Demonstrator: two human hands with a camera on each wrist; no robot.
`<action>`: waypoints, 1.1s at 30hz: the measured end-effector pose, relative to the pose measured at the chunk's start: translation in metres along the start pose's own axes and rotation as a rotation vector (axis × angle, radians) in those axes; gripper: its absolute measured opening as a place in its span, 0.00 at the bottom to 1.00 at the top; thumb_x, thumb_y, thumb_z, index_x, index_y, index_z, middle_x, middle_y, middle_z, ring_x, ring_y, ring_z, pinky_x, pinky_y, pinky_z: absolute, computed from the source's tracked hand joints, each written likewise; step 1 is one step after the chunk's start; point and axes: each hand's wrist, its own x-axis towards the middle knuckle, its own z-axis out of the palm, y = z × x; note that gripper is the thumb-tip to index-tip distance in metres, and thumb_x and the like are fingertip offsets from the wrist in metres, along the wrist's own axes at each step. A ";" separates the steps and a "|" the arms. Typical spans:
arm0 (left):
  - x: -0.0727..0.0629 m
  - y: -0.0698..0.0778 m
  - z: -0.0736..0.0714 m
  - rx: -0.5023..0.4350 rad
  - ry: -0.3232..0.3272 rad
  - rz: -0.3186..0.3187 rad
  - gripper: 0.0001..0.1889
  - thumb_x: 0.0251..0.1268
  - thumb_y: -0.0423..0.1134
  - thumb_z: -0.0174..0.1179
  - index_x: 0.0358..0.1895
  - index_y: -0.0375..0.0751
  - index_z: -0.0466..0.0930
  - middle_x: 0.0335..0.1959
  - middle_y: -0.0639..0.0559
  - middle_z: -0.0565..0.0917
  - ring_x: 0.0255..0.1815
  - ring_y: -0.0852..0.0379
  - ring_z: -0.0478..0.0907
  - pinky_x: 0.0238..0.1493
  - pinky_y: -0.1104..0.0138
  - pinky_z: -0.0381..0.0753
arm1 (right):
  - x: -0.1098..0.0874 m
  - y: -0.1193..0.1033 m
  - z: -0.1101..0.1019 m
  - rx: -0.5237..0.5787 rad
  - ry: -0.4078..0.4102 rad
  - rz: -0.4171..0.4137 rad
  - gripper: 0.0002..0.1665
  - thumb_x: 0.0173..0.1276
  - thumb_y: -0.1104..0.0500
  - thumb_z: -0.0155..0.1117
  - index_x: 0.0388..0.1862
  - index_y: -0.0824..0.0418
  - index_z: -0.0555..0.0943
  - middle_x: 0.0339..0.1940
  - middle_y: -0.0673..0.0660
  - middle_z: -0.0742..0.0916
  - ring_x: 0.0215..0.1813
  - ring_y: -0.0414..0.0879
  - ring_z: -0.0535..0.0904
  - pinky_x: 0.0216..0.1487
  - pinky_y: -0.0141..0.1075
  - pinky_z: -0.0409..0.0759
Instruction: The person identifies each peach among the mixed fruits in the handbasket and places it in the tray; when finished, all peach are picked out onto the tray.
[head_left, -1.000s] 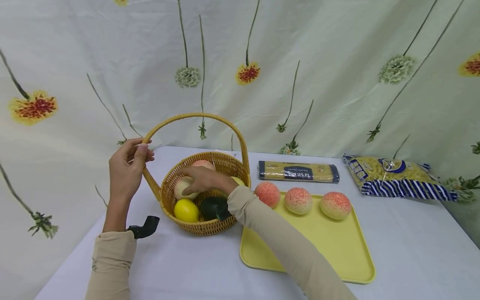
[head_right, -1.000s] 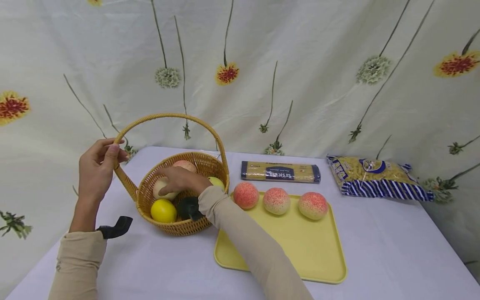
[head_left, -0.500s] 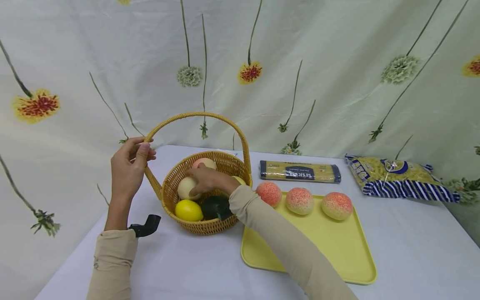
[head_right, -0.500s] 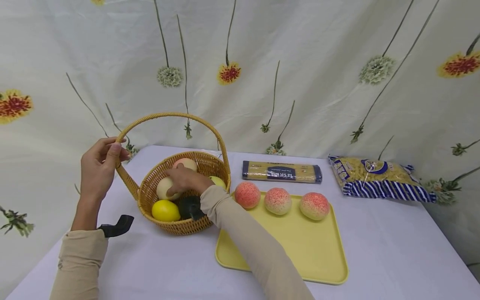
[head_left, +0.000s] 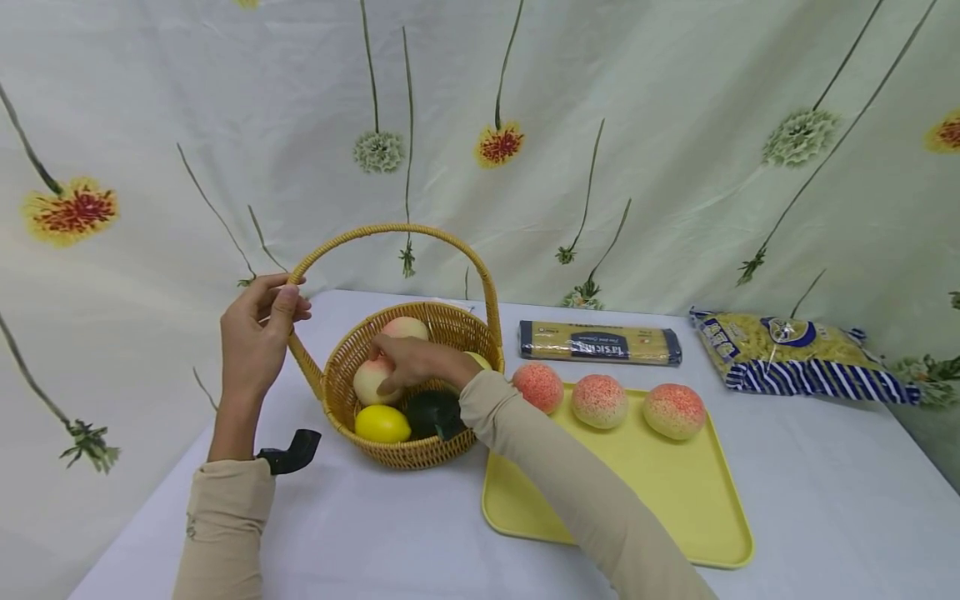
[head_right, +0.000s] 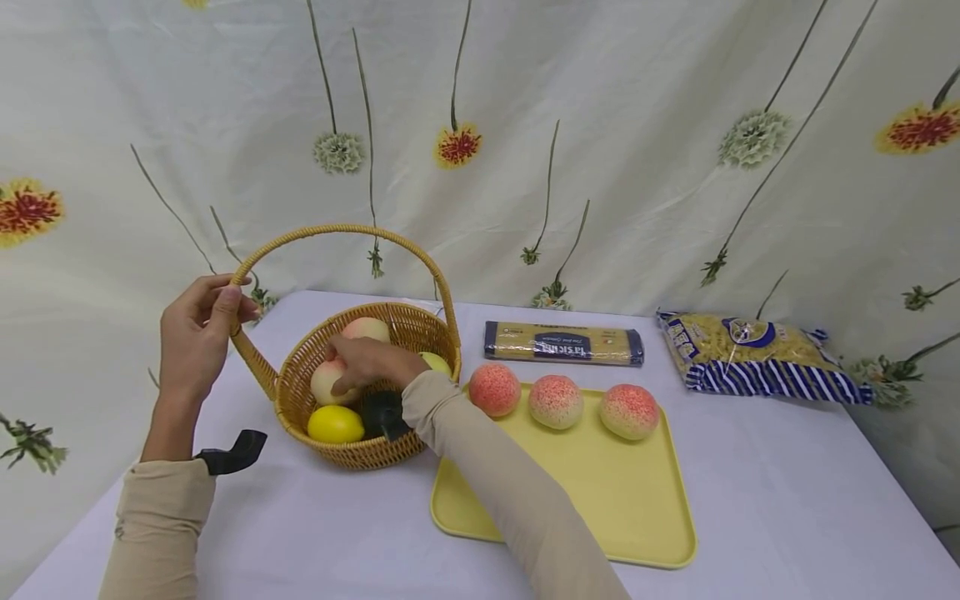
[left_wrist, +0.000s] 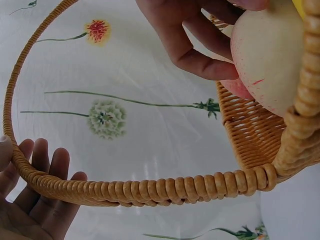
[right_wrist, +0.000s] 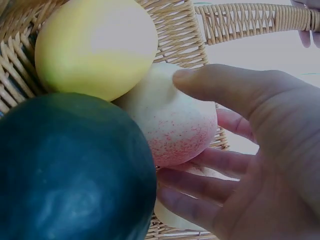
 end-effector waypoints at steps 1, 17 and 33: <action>0.000 0.000 0.000 0.001 0.000 0.000 0.16 0.73 0.46 0.51 0.53 0.39 0.78 0.30 0.59 0.79 0.32 0.69 0.80 0.38 0.81 0.77 | -0.001 0.000 0.000 0.019 -0.002 0.003 0.28 0.65 0.58 0.66 0.60 0.59 0.66 0.41 0.52 0.76 0.41 0.43 0.71 0.40 0.28 0.71; -0.001 0.002 0.001 0.009 -0.004 -0.002 0.17 0.73 0.47 0.51 0.53 0.39 0.78 0.31 0.58 0.79 0.33 0.67 0.80 0.39 0.81 0.77 | 0.001 0.004 0.000 -0.100 -0.030 -0.031 0.42 0.65 0.58 0.66 0.74 0.62 0.59 0.66 0.58 0.73 0.63 0.45 0.70 0.62 0.31 0.69; 0.000 0.000 0.000 0.002 -0.004 -0.010 0.16 0.73 0.46 0.51 0.54 0.40 0.78 0.31 0.57 0.79 0.33 0.67 0.80 0.39 0.80 0.77 | -0.002 0.006 -0.006 -0.078 -0.021 -0.035 0.36 0.64 0.56 0.67 0.69 0.58 0.67 0.59 0.57 0.76 0.55 0.44 0.68 0.54 0.30 0.70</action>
